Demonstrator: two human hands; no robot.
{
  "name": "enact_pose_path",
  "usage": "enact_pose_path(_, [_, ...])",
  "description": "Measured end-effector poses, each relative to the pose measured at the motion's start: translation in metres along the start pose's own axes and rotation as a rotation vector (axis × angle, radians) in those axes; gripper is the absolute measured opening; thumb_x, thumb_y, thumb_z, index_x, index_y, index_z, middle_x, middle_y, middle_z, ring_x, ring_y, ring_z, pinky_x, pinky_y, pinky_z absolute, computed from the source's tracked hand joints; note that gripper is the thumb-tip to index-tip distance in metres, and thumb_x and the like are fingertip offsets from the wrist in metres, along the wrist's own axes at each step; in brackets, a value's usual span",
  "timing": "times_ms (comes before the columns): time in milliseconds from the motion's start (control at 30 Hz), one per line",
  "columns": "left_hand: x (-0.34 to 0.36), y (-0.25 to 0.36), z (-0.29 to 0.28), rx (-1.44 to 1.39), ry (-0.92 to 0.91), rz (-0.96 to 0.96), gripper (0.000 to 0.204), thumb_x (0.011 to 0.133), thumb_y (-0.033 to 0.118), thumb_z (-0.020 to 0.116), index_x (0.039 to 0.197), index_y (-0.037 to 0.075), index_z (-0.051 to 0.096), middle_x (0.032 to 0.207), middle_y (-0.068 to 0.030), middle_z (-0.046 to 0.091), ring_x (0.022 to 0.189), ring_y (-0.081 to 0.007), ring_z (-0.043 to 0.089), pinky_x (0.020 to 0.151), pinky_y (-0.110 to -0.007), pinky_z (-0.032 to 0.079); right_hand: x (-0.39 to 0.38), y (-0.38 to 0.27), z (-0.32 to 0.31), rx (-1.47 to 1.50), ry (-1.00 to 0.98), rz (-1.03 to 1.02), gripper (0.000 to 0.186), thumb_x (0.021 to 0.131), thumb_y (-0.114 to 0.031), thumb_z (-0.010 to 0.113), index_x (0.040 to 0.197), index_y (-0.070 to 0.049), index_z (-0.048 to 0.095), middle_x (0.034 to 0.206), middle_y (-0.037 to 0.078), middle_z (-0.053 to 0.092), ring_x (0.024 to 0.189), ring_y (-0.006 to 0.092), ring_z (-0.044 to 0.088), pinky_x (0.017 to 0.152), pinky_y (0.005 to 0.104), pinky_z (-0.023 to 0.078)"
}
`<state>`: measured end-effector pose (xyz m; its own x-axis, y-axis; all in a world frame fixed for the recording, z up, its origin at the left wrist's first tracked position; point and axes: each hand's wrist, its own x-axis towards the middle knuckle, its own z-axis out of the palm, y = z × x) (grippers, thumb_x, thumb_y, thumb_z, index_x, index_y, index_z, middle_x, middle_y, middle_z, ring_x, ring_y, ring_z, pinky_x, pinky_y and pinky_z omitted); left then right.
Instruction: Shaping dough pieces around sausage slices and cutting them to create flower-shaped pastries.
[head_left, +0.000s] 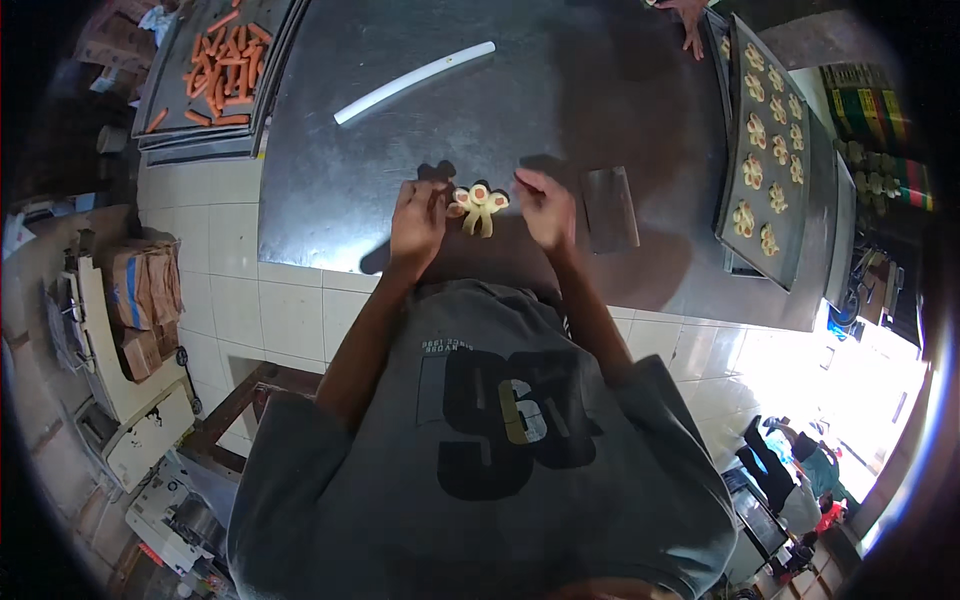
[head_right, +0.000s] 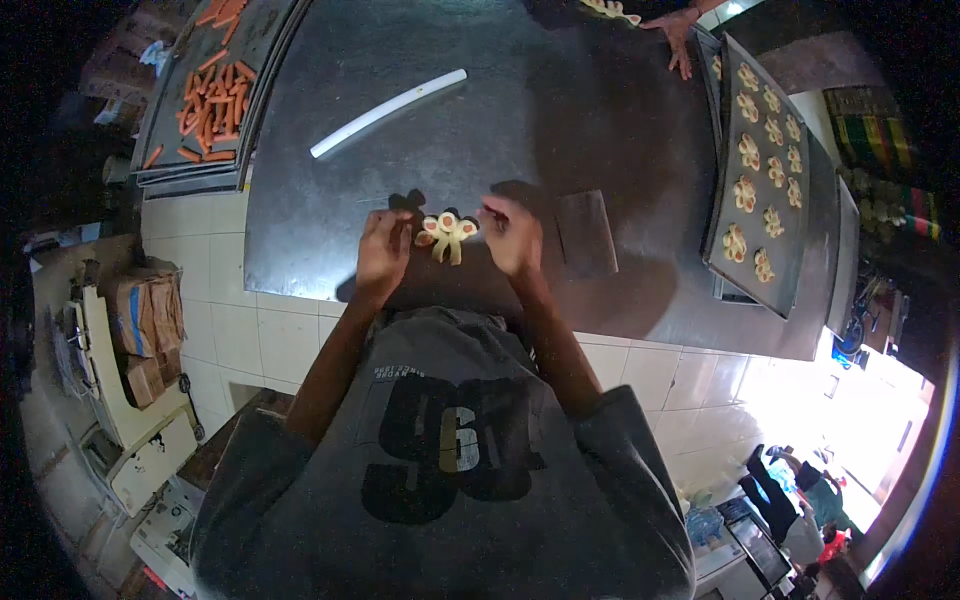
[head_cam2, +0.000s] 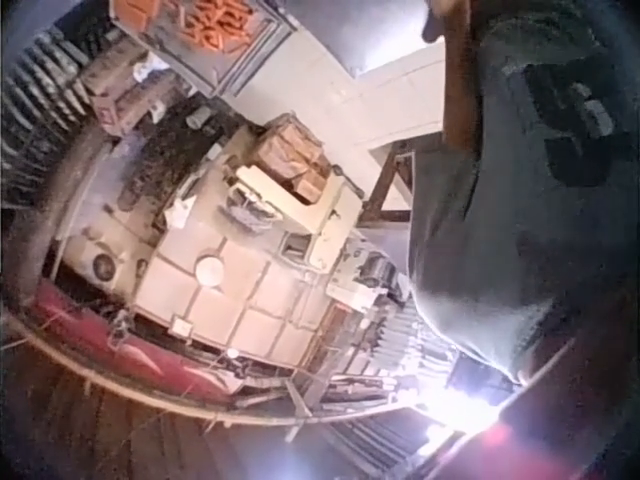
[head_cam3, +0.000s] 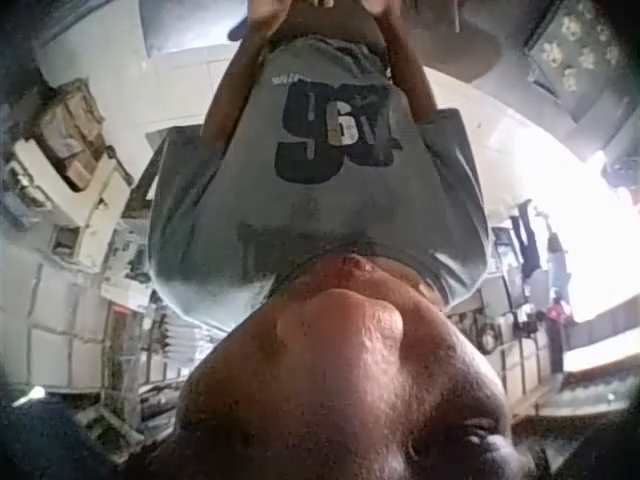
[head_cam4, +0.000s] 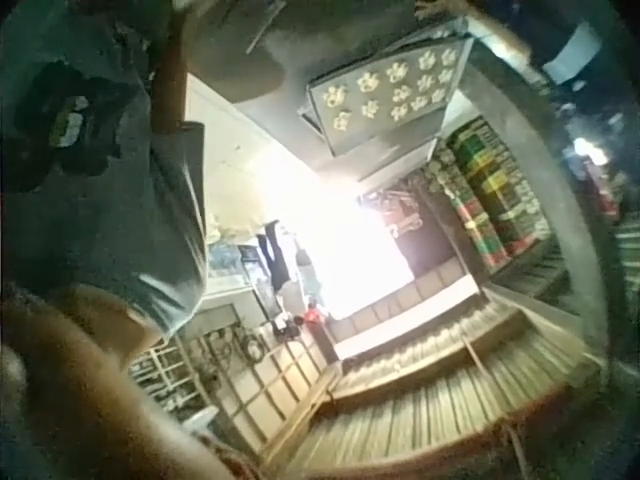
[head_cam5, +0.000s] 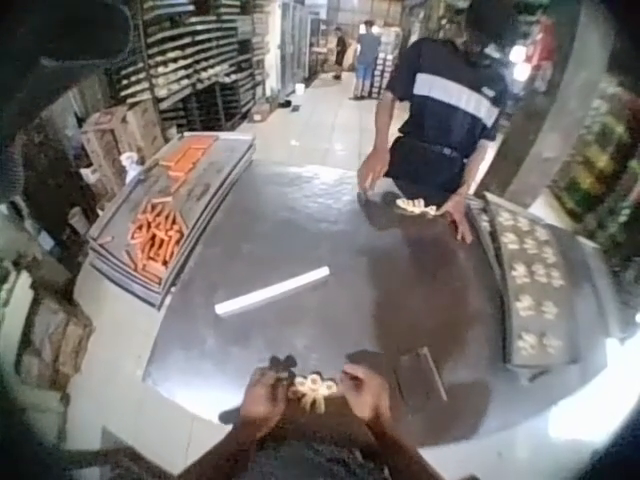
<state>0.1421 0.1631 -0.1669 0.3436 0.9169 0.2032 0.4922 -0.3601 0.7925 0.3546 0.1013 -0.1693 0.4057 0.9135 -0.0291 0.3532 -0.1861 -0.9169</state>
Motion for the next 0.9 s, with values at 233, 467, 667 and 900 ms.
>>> enact_pose_path(233, [-0.033,0.019,0.012,0.039,-0.292,-0.186,0.036,0.084,0.014,0.077,0.115,0.002,0.063,0.100,-0.0156,0.070,0.090,-0.0296,0.070,0.078,-0.039,0.056,-0.064,0.000,0.013,-0.050,-0.090,0.027,0.040,0.076,-0.014,0.084,0.111,-0.009,0.065,0.094,0.009,0.073,0.081,0.0215,0.072,0.075,0.0331,0.057])
enact_pose_path(467, [-0.029,0.027,0.018,0.049,-0.285,-0.194,0.036,0.084,0.015,0.077,0.114,0.001,0.063,0.096,-0.0169,0.071,0.089,-0.0320,0.071,0.078,-0.042,0.056,-0.066,0.006,0.030,-0.095,-0.063,0.090,0.037,0.080,-0.016,0.081,0.111,-0.009,0.063,0.097,0.010,0.071,0.087,0.0234,0.072,0.076,0.0363,0.056])
enact_pose_path(667, [-0.034,0.026,0.026,-0.006,-0.180,-0.201,0.034,0.085,0.015,0.077,0.112,0.001,0.064,0.092,-0.0164,0.073,0.090,-0.0280,0.073,0.074,-0.040,0.057,-0.067,0.010,0.036,-0.229,-0.031,-0.024,0.032,0.085,-0.015,0.074,0.114,-0.008,0.062,0.096,0.011,0.070,0.085,0.0233,0.071,0.074,0.0363,0.056])
enact_pose_path(900, [-0.031,0.035,0.031,-0.721,-0.036,-0.907,0.048,0.087,0.008,0.076,0.121,0.000,0.044,0.099,-0.0159,0.068,0.086,-0.0210,0.070,0.070,-0.032,0.058,-0.054,-0.005,0.028,0.599,-0.002,0.658,0.018,0.091,-0.011,0.068,0.106,-0.001,0.067,0.096,0.010,0.070,0.084,0.0193,0.070,0.077,0.0334,0.059])
